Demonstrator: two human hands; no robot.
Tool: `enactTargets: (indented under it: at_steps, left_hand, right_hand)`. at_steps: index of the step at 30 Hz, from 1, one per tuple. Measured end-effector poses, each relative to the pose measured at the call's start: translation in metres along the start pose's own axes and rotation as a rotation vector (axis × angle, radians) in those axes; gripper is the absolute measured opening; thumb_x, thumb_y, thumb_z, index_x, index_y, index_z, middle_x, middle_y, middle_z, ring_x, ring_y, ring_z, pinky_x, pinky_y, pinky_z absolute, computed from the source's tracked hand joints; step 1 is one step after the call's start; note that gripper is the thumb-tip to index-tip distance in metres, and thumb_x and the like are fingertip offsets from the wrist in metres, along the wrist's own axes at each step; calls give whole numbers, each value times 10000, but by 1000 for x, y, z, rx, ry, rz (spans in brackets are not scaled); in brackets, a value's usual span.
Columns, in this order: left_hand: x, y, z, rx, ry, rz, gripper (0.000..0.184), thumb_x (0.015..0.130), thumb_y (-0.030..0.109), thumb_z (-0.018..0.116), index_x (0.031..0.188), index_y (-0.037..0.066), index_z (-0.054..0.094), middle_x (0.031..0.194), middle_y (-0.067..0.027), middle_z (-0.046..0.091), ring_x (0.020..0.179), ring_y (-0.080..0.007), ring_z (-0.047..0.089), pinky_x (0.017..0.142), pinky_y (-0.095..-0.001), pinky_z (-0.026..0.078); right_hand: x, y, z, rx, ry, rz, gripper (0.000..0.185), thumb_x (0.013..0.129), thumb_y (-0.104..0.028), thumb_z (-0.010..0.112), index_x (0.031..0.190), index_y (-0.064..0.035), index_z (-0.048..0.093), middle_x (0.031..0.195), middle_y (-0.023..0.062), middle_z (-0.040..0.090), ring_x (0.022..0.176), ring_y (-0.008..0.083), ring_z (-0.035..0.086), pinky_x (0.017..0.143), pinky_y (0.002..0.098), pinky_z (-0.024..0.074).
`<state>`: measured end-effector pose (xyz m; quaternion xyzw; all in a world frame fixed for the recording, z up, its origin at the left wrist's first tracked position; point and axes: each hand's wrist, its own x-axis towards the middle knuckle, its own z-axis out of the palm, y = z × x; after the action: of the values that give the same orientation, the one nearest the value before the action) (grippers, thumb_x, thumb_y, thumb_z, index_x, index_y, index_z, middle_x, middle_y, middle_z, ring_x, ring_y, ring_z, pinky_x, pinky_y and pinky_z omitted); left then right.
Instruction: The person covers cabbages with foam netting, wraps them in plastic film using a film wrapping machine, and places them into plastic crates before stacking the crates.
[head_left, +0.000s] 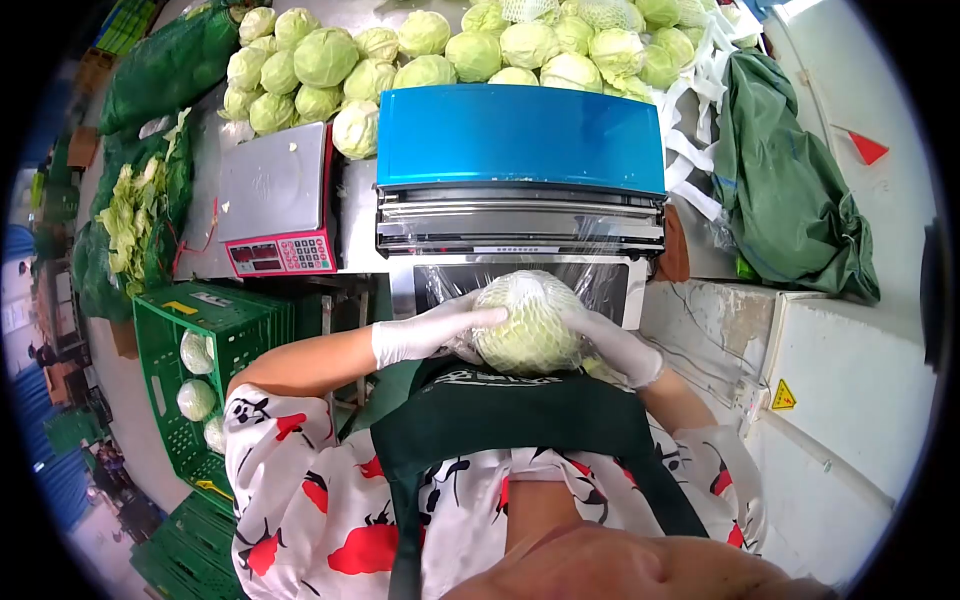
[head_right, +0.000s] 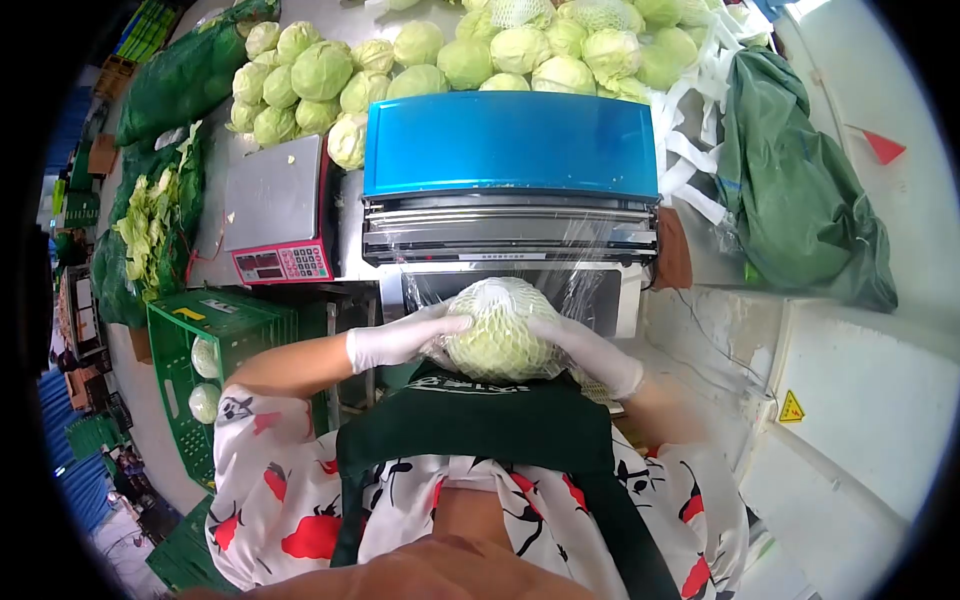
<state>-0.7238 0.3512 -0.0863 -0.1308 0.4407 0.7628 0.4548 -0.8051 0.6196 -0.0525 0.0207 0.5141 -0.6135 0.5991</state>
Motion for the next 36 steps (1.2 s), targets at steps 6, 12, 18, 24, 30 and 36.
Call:
enactTargets:
  at_steps: [6, 12, 18, 24, 30, 36]
  left_hand:
    - [29, -50, -39, -125, 9, -199, 904, 935, 699, 472, 1562, 84, 256, 1513, -183, 431, 1331, -335, 496, 1081, -505, 412]
    - [-22, -86, -8, 497, 519, 353, 591, 993, 327, 613, 1479, 57, 416, 1035, -130, 717, 856, -178, 686, 853, -328, 551]
    - [-46, -64, -1, -49, 730, 535, 394, 1068, 140, 446, 1453, 54, 447, 619, 44, 413, 454, -55, 383, 442, -201, 376]
    - [-11, -165, -60, 425, 792, 566, 312, 1043, 218, 482, 1149, 1, 679, 710, -9, 630, 585, -108, 582, 555, -277, 489]
    - [93, -186, -31, 1160, 381, 292, 255, 788, 326, 703, 816, 72, 710, 821, -184, 703, 765, -365, 693, 701, -464, 550]
    - [49, -110, -19, 1230, 633, 925, 372, 787, 194, 686, 1140, 76, 677, 865, -103, 697, 633, -296, 671, 579, -421, 543]
  right_hand:
    - [58, 85, -52, -46, -48, 80, 645, 1018, -584, 413, 1515, -174, 402, 1422, 33, 531, 1264, 146, 486, 1029, 411, 396]
    - [-3, 88, -15, -603, 430, -159, 464, 988, -367, 611, 1336, -62, 577, 1196, 28, 671, 973, 161, 652, 865, 286, 498]
    - [-9, 109, -45, -118, 824, -336, 184, 981, -163, 601, 948, 14, 636, 638, 38, 521, 517, 133, 495, 535, 281, 404]
    - [-6, 162, -78, -172, 760, 225, 307, 1029, -211, 488, 938, 30, 656, 653, 96, 550, 599, 198, 545, 572, 344, 434]
    - [89, 298, -95, -547, 886, 141, 227, 1011, -154, 508, 989, 30, 638, 814, 104, 567, 755, 197, 558, 700, 328, 439]
    - [95, 114, 8, -339, 181, -23, 165, 993, -98, 528, 1041, 30, 620, 974, 111, 583, 910, 195, 572, 829, 313, 444]
